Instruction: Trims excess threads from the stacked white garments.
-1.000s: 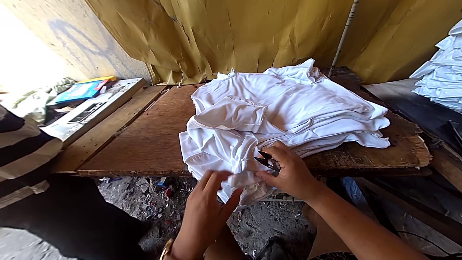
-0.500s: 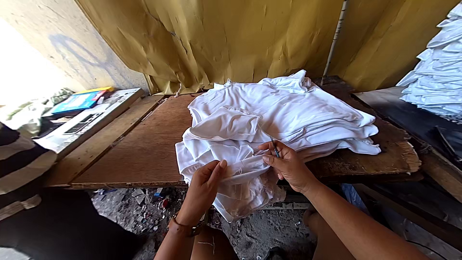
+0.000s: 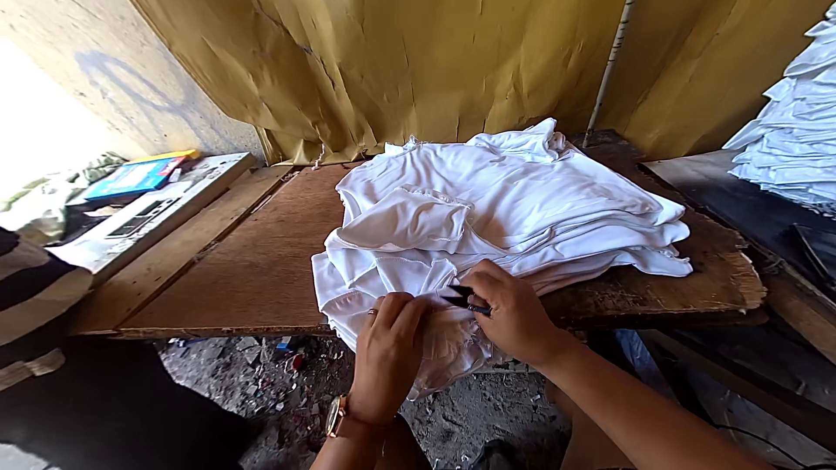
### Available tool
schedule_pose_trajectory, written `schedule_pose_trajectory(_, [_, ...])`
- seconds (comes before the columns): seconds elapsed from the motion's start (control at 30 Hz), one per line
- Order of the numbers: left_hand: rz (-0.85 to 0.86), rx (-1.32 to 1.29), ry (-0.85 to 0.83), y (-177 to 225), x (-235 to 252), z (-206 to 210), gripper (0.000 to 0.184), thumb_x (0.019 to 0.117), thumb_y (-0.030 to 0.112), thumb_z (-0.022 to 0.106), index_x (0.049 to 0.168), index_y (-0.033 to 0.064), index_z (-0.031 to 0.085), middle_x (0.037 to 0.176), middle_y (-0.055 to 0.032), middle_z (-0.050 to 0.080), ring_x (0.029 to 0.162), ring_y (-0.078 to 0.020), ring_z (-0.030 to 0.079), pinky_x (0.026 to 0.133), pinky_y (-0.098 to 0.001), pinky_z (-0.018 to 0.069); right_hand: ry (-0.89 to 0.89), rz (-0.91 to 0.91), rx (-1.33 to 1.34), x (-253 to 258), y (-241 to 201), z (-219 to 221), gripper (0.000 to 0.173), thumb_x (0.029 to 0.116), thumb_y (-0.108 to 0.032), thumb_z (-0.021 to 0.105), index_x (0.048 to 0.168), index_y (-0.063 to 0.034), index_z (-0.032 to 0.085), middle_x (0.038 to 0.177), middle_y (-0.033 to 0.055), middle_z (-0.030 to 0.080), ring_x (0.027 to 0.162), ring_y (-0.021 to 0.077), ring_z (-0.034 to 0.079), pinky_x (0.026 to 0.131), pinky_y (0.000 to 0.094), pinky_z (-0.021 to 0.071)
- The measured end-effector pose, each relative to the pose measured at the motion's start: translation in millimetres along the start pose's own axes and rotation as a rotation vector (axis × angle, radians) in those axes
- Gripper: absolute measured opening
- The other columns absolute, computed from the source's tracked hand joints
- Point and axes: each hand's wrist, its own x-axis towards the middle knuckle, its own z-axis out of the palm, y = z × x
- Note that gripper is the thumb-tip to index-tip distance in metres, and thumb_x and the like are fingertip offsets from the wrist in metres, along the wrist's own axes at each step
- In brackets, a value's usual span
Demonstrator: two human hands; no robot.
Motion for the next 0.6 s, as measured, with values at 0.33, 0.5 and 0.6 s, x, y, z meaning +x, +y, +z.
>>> schedule_pose_trajectory(0.33, [-0.267,-0.235,-0.111,2.8,6.5,-6.2,0.014,0.0912,0.012,0.063,0.091,0.0072,0.076,0.091,-0.0029,0.072,0.083,-0.0122,0.069,0.074,-0.0321,0.0574,-0.418,0.192,0.189,9.1,-4.7,-21.1,0.011,0.084,-0.009,0.067,0.092,-0.0018,0.068,0.084,0.0061,0.062,0.074,0.0133,0.061,0.063,0.0308,0.0515])
schedule_pose_trajectory(0.5, [-0.537,-0.634,-0.231,-7.1,5.5,-20.6,0.006,0.0929,0.011,0.066,0.091,0.0127,0.071,0.089,0.0041,0.068,0.08,-0.0033,0.065,0.072,-0.0206,0.0554,-0.556,0.152,0.012,16.9,-20.3,-29.5,0.031,0.099,-0.032,0.063,0.102,-0.0021,0.07,0.093,0.0092,0.065,0.078,0.0194,0.065,0.065,0.0381,0.054])
schedule_pose_trajectory(0.6, [-0.576,-0.71,-0.222,-4.7,4.4,-20.6,0.007,0.0926,0.011,0.066,0.09,0.0139,0.071,0.092,0.0034,0.068,0.083,-0.0056,0.065,0.074,-0.0227,0.0555,-0.605,0.151,-0.18,23.0,-33.1,-26.7,0.025,0.0989,-0.028,0.064,0.101,-0.0035,0.071,0.092,0.0101,0.064,0.072,0.0217,0.065,0.06,0.0379,0.0529])
